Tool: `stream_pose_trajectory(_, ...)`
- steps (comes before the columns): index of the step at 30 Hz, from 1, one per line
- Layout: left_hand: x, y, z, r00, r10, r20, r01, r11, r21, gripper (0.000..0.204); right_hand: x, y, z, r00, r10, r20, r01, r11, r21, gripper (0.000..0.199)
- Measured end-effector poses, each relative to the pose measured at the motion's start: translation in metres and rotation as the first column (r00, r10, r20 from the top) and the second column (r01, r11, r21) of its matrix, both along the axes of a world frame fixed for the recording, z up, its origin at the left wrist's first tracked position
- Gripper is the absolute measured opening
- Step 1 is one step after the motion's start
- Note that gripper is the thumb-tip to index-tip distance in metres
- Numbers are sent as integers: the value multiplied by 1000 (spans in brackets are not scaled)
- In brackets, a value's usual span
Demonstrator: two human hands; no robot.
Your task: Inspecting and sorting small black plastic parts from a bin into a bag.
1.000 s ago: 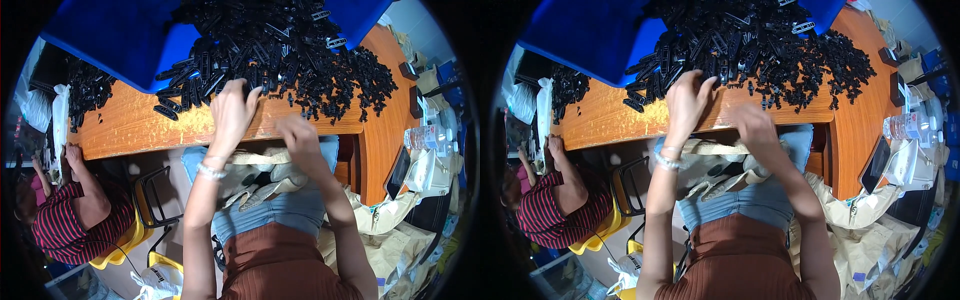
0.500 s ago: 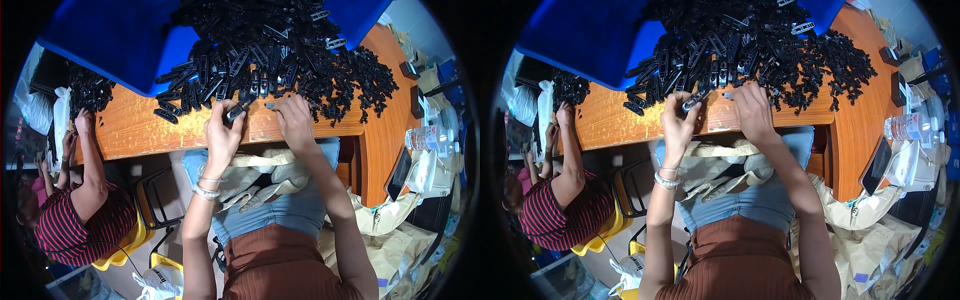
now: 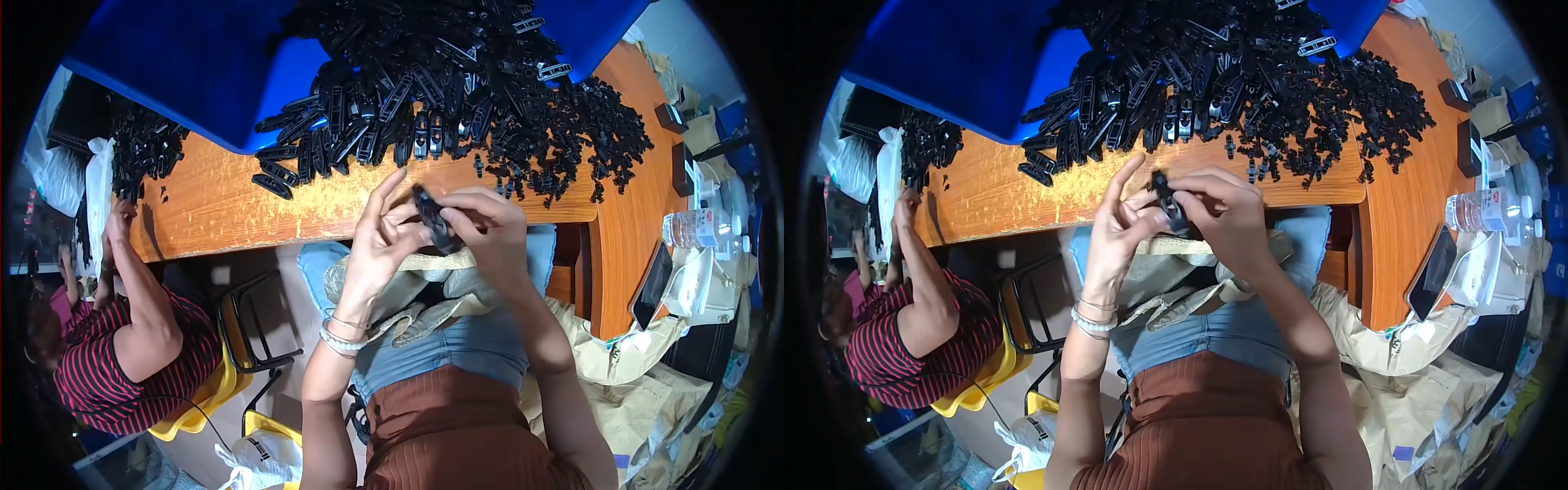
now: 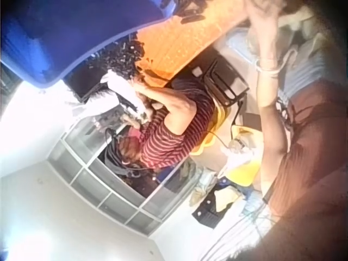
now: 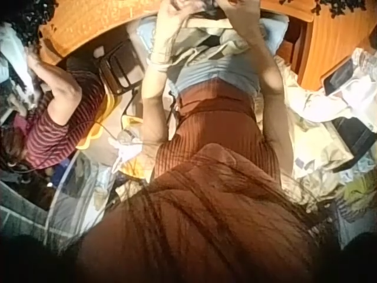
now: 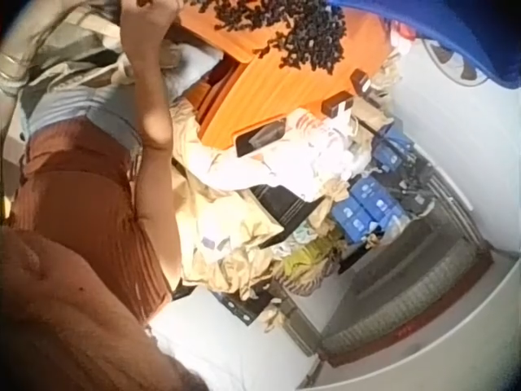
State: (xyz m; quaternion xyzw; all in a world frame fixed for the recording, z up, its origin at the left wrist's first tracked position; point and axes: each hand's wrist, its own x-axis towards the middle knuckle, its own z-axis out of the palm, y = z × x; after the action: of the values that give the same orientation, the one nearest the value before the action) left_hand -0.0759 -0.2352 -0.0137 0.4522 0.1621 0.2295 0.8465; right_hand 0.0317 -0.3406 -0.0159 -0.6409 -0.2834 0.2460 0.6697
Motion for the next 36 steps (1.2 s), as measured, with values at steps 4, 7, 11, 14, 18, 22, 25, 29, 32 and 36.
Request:
stream_pose_trajectory(4, -7, 13, -17, 955, -72, -288, 163, 938, 305, 33, 7, -9, 2, 894, 55, 444, -54, 998, -15, 17)
stream_pose_trajectory(7, -6, 8, -10, 988, -51, -149, 81, 977, 198, 26, 7, -11, 7, 685, 52, 727, -27, 999, -46, 16)
stream_pose_trajectory(11, -6, 6, -8, 985, -47, -167, 72, 986, 149, 24, 6, -13, -1, 478, -12, 878, -8, 1000, 19, 21)
stream_pose_trajectory(14, -7, 6, -14, 991, -31, -129, 57, 978, 203, 23, 9, -13, -1, 638, 42, 769, -48, 999, -15, 29)
stream_pose_trajectory(18, -14, 6, -6, 977, -37, -212, 103, 944, 312, 19, 5, -23, -6, 963, 266, -33, -267, 939, -216, 31)
stream_pose_trajectory(22, -16, 7, -6, 969, -76, -236, 160, 918, 362, 19, 5, -26, -9, 946, 269, -181, -295, 946, -137, 31)
stream_pose_trajectory(25, -16, 20, -5, 934, -175, -310, 302, 850, 431, 18, 7, -31, -15, 941, 295, -165, -319, 937, -143, 29)
stream_pose_trajectory(29, -8, 46, -16, 919, 238, -313, 130, 568, 813, 21, 7, -37, -35, 809, 563, 169, -497, 809, -314, 25)
stream_pose_trajectory(32, 12, 80, -12, 714, 700, 14, -60, 42, 997, 32, 6, -32, -36, 769, 633, 89, -563, 738, -373, 20)
stream_pose_trajectory(36, 25, 117, -23, 680, 732, -40, -24, 77, 997, 39, 38, -2, -27, 665, 33, 746, 139, 976, -167, 10)
